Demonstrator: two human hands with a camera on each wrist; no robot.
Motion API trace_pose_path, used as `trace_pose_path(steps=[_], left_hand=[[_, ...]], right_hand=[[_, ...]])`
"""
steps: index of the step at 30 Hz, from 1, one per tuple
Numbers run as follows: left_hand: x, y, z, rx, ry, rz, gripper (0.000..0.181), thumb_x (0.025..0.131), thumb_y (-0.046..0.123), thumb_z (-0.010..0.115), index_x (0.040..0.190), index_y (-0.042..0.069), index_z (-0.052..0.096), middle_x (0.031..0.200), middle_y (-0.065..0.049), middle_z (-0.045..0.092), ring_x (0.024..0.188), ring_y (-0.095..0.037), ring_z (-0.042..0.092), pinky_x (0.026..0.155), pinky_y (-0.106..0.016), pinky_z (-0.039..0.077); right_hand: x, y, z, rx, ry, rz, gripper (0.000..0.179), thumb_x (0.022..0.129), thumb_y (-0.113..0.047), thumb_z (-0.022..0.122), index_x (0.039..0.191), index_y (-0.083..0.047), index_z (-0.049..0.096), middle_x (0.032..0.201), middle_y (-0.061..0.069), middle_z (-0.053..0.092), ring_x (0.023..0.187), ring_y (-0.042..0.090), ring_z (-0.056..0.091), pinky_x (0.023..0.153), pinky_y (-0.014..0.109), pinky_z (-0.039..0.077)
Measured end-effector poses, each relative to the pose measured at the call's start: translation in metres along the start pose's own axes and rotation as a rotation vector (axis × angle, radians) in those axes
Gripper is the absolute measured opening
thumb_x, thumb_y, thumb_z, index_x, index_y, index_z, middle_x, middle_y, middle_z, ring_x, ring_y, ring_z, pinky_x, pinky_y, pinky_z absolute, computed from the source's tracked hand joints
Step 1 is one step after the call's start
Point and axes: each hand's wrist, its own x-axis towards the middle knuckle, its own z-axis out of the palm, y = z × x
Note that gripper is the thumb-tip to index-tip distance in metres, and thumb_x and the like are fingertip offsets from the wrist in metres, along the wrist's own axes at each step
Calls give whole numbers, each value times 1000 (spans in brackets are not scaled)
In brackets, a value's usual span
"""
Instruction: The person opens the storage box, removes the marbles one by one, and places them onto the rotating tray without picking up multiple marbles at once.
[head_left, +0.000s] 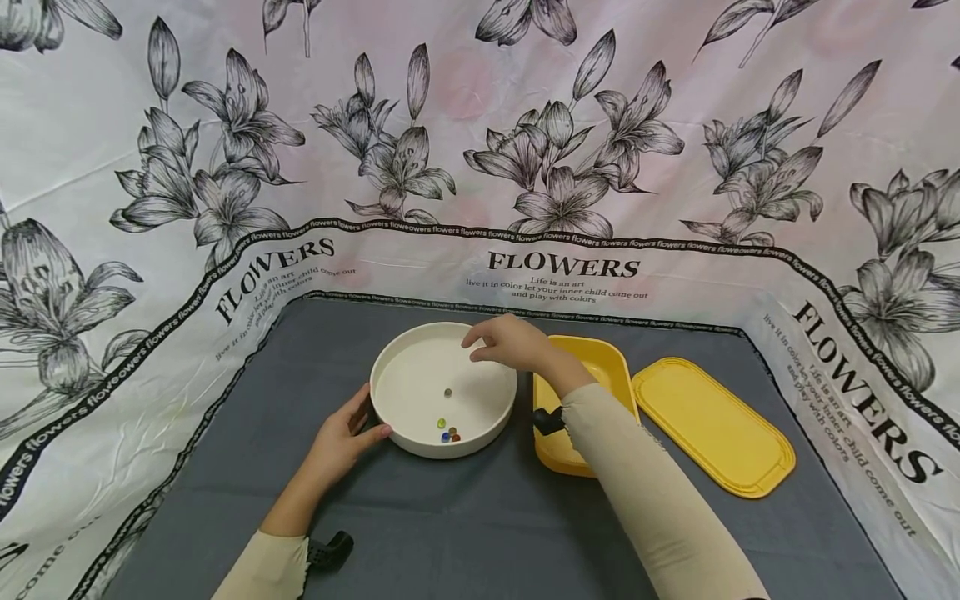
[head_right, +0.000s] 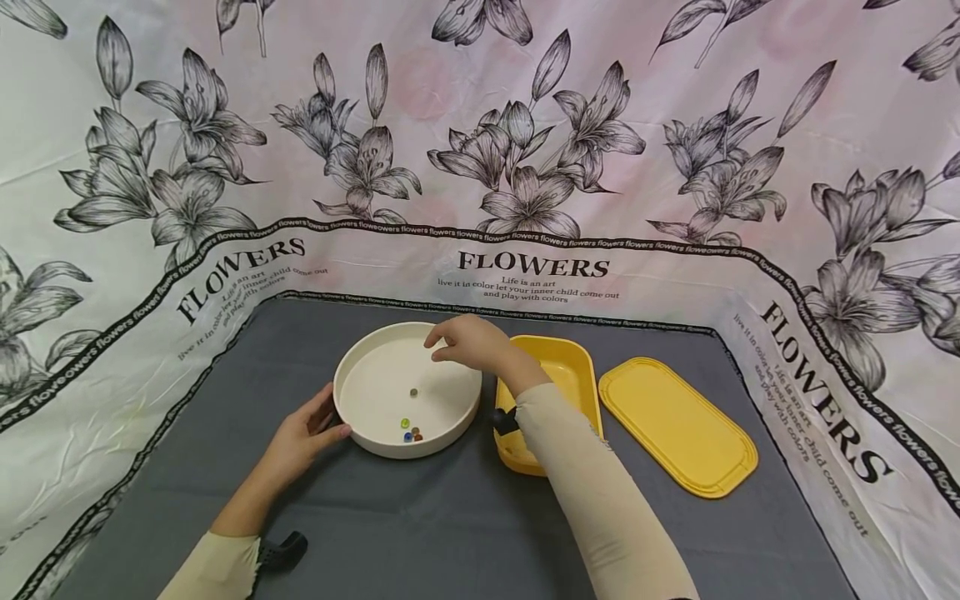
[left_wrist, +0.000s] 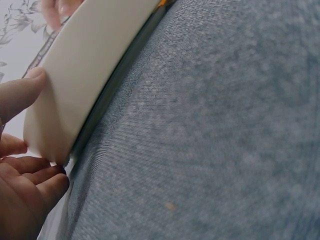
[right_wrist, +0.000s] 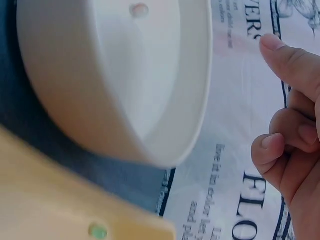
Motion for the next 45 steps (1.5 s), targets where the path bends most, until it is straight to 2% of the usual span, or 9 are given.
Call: trace_pose_path(steps=[3, 9, 18, 24, 28, 33, 36, 40, 45], left_hand=[[-1, -1, 1, 4, -1, -5, 97, 92, 31, 79, 164, 4, 19, 169, -17, 21, 154, -35, 27, 121, -44, 31], [-2, -3, 1, 11, 0, -6, 97, 92, 32, 78, 164, 4, 19, 169, -17, 20, 154, -35, 25, 121, -46, 31], [-2, 0, 2, 6, 5, -13, 97, 92, 31, 79, 164, 4, 20, 169, -17, 21, 154, -35, 26, 121, -45, 31], [-2, 0, 3, -1, 4, -11, 97, 91, 30, 80, 163, 4, 20, 168, -18, 22, 154, -35, 26, 121, -44, 31], [-1, 1, 3, -8, 2, -9, 97, 91, 28, 80, 163, 3, 20, 168, -18, 22, 154, -35, 27, 121, -44, 31], [0, 1, 4, -10, 4, 0, 97, 91, 28, 80, 163, 3, 21, 168, -18, 23, 154, -35, 27, 121, -44, 31], [0, 0, 4, -14, 2, -4, 96, 92, 28, 80, 163, 4, 20, 168, -17, 22, 154, -34, 26, 121, -43, 31], [0, -1, 3, -15, -3, -9, 96, 92, 25, 79, 163, 2, 19, 168, -19, 21, 154, -35, 25, 121, -44, 30], [0, -3, 2, -3, 4, 4, 95, 93, 26, 78, 163, 2, 19, 168, -21, 22, 153, -37, 26, 121, -46, 30]], right_hand=[[-10, 7, -7, 24, 53, 38, 24, 98, -30, 72, 121, -26, 75, 118, -5, 73, 95, 15, 65, 82, 37, 59], [-31, 25, -17, 48, 122, 113, 24, 99, -30, 72, 122, -24, 75, 109, -5, 72, 90, 17, 65, 76, 39, 58], [-54, 61, -22, 91, 118, 257, 26, 100, -36, 69, 124, -27, 72, 103, 8, 72, 71, 24, 61, 57, 35, 52], [-62, 86, -15, 87, 143, 289, 26, 99, -34, 70, 122, -22, 74, 105, 5, 70, 86, 28, 67, 68, 35, 57], [-63, 97, -12, 65, 148, 311, 25, 99, -31, 71, 121, -20, 75, 96, 3, 66, 80, 23, 59, 68, 34, 51], [-64, 105, -10, 39, 139, 320, 24, 96, -28, 75, 117, -19, 77, 100, 3, 69, 86, 22, 56, 74, 37, 49], [-64, 110, -8, 37, 110, 320, 27, 94, -25, 76, 119, -15, 76, 114, 4, 73, 100, 26, 63, 87, 43, 54], [-63, 115, -5, 24, 46, 327, 32, 93, -24, 78, 123, -13, 75, 125, 6, 72, 118, 28, 64, 105, 47, 51], [-63, 118, -2, -8, 15, 322, 30, 93, -22, 78, 120, -11, 75, 119, 7, 73, 109, 27, 63, 102, 46, 52]])
